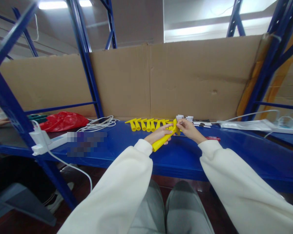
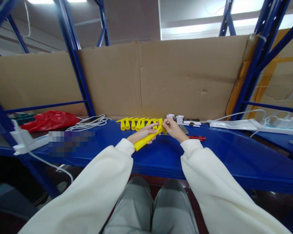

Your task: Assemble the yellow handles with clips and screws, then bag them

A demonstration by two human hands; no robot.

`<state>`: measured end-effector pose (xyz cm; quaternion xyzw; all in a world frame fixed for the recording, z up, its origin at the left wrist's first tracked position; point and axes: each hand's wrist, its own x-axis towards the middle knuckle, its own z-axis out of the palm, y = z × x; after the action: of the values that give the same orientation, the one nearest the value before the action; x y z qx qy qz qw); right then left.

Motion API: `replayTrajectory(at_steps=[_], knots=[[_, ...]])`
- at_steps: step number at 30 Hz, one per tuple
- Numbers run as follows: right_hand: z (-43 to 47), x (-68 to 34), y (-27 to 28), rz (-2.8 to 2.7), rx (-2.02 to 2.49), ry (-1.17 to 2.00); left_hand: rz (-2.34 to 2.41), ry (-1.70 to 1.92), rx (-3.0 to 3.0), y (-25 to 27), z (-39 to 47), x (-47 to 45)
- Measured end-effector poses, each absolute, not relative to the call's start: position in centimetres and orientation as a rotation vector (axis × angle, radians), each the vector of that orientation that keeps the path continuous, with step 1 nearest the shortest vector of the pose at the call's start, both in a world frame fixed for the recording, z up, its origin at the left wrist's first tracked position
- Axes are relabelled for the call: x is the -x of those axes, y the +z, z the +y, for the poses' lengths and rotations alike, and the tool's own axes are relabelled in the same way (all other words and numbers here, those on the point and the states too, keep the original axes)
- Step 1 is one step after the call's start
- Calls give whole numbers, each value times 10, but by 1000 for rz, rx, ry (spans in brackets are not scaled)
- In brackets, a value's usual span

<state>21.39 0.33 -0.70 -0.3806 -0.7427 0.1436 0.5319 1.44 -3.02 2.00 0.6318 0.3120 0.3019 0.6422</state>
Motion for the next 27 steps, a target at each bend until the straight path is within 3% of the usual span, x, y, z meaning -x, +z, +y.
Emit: replayTrajectory(at_steps=[10, 27], knots=[[10, -214, -11, -1647, 880, 618, 712, 684, -1447, 24, -34, -13], [22, -219, -19, -1573, 1060, 559, 557, 739, -1353, 19, -21, -11]])
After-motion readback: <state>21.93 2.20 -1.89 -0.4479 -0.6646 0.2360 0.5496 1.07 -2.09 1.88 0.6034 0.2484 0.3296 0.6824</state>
